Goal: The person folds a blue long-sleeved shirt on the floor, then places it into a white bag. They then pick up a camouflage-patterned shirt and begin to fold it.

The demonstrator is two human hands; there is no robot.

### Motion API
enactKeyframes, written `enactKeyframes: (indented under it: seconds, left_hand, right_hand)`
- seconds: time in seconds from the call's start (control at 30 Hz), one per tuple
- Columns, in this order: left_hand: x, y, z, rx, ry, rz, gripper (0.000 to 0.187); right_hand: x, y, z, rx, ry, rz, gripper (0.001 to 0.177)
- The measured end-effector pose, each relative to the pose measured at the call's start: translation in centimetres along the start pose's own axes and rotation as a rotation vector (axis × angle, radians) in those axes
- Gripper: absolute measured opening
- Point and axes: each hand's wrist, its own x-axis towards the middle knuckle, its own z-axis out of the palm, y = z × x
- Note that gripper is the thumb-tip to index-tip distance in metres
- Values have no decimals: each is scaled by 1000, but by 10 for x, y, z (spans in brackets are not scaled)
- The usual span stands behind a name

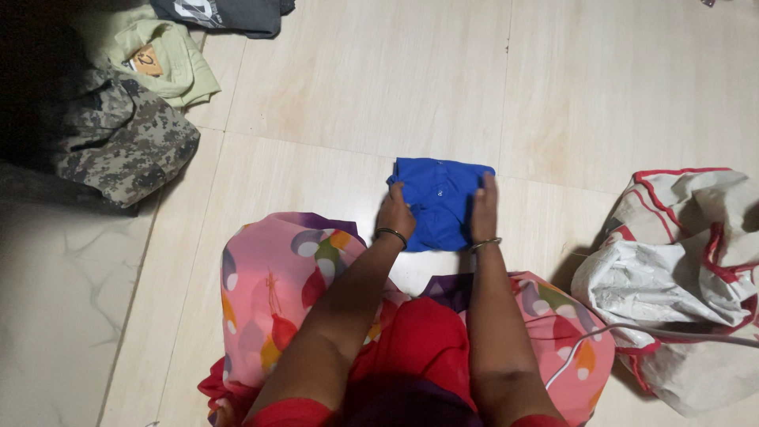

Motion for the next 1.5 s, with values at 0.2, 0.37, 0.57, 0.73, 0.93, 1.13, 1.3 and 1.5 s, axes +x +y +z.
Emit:
enactKeyframes:
  seconds: [0.2,0.37,0.57,0.73,0.93,1.13,1.3,1.5]
  left_hand:
    - [0,0,-3,-159,47,-20,60]
    - [-2,1,-3,-155,6,-36,61]
    - [-1,1,-3,-135,16,7,64]
    - [0,0,-3,-138,27,-1,63]
    - [0,1,-3,-150,8,-15,65]
    - [3,-2,1,-143,23,5,65]
    - [4,-5,3,-135,16,-2,66]
    - [3,-4,1,-137,30,17,64]
  right_hand:
    - [18,54,-45,548,-1,646,25]
    - [27,50,-38,579,-76,649,29]
    - [43,52,-48,1150,-161,642,8]
    - [47,59,-56,1137,-71,848,15]
    - [47,63,-41,879,-248,824,22]
    - [47,68,-35,730,-295,710,16]
    - [48,69,-33,672,-263,696,13]
    - [53,72,-31,153,-350,565,23]
